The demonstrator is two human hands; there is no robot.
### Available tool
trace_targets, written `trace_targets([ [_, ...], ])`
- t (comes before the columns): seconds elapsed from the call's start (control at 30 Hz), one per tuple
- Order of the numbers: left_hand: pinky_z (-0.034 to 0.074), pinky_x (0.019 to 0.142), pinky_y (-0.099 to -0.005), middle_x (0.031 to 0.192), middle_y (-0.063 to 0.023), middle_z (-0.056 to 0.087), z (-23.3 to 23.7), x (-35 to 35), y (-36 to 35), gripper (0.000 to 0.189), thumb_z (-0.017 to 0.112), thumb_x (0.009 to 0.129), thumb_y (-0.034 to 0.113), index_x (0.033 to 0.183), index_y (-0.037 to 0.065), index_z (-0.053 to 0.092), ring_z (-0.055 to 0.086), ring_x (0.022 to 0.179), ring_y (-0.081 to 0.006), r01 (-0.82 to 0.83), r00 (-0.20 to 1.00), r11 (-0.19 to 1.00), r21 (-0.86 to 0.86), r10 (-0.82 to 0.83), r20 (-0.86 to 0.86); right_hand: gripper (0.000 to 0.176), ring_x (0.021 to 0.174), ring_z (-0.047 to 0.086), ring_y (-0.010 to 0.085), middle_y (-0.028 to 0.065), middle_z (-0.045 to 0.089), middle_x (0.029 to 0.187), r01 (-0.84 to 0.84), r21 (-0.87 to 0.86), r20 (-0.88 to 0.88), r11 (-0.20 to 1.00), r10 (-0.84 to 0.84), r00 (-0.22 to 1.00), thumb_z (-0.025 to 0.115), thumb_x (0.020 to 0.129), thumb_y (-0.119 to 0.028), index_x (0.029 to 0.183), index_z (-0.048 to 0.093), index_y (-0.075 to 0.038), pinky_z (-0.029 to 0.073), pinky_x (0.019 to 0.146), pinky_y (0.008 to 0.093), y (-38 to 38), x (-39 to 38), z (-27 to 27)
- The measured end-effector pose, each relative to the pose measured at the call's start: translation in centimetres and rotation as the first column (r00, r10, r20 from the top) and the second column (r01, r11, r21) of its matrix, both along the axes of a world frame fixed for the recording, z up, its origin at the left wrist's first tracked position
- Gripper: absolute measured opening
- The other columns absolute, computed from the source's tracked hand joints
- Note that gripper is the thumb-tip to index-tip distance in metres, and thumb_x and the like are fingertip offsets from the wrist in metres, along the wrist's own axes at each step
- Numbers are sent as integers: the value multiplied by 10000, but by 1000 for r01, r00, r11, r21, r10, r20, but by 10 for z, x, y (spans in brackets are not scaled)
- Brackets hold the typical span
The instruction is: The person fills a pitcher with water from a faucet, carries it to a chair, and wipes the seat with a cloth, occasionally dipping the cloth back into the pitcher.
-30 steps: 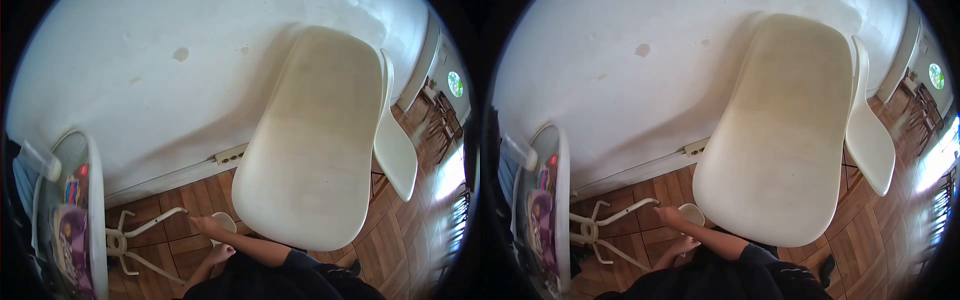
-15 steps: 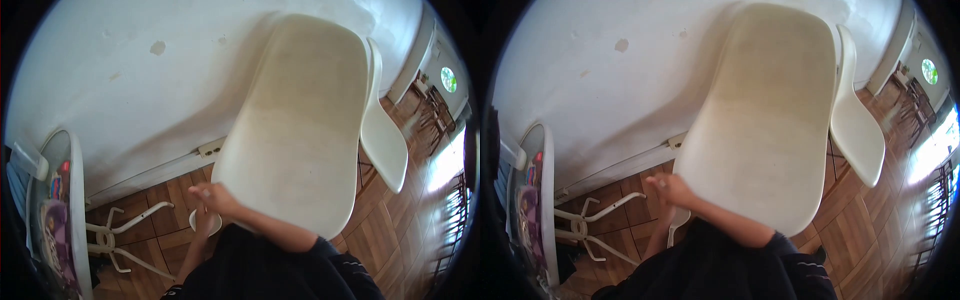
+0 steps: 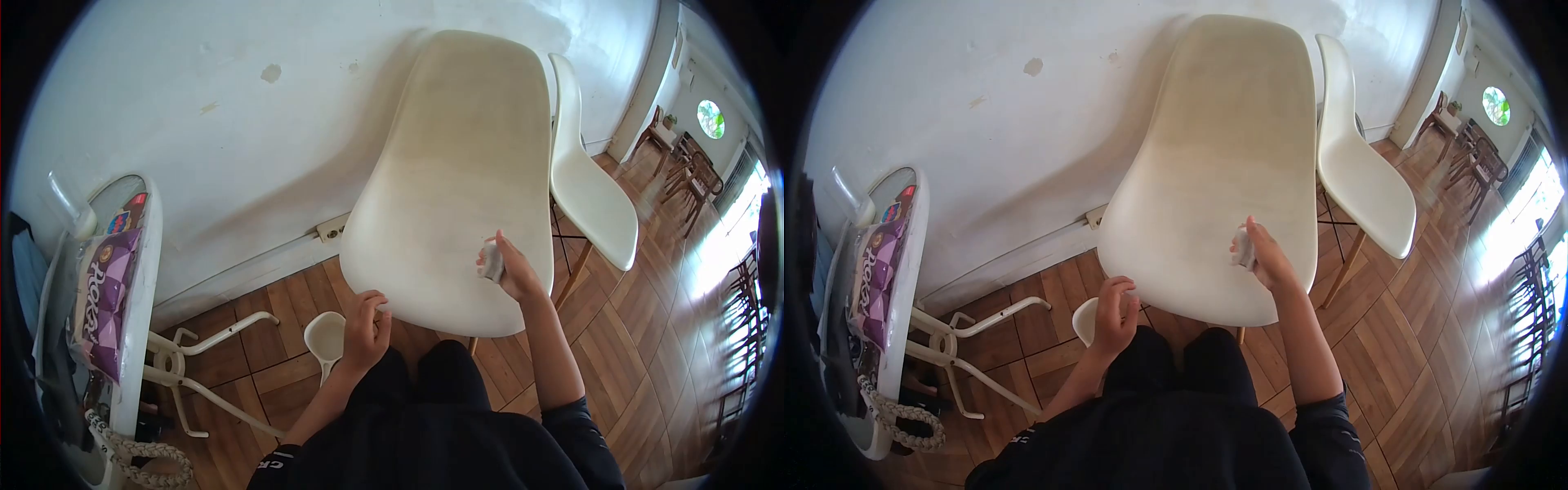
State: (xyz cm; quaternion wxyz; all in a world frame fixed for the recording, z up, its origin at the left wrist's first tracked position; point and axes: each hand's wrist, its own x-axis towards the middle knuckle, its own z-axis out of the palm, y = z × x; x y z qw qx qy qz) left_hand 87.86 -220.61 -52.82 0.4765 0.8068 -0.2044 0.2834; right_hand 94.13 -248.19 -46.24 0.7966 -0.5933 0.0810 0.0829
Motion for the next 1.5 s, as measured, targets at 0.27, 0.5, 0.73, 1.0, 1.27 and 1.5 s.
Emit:
trace_targets([
  [0.27,433,810,-377,995,-151,542,3,6,-10,176,551,797,27,969,1,524,530,926,-305,52,995,998,35,-55,83,390,964,507,191,86,505,1049,3,-226,112,974,23,993,437,945,-320,1174,455,-5,441,827,329,-3,3,-3],
  [0.5,436,792,-371,982,-157,548,6,24,-15,169,542,793,10,961,-5,525,534,906,-306,-2,990,999,-36,7,143,481,1100,415,372,223,441,1167,397,-848,525,352,450,722,544,846,-151,1267,385,21,356,963,419,46,-18,-48],
  [0.73,395,797,-376,989,-139,559,21,62,-43,224,553,773,9,995,8,516,533,917,-290,-10,954,1000,-29,18,300,544,1290,300,370,229,370,1318,254,-929,368,271,583,724,466,899,-310,1315,348,22,292,1037,429,59,-34,-21],
  [1.0,352,850,-428,1144,-171,474,3,92,-62,358,504,806,61,1150,-6,435,459,1061,-317,-195,976,974,115,181,125,517,1366,129,333,171,251,1425,358,-934,300,-13,516,802,388,918,-348,1402,289,-195,171,1062,537,78,18,-55],
  [1.27,361,877,-428,1115,-202,480,3,87,-61,351,482,817,38,1155,-35,425,471,1037,-350,-200,980,956,214,197,36,540,1379,70,314,143,192,1457,373,-923,295,-91,455,840,368,926,-333,1426,214,-200,121,1069,550,71,125,-75],
  [1.5,350,885,-436,1107,-176,484,2,85,-59,361,502,790,10,1142,-25,431,475,1038,-330,-168,985,962,214,173,-1,491,1340,151,329,147,270,1370,470,-840,367,-271,353,861,353,939,-317,1396,261,-163,171,1065,527,53,228,-83],
])
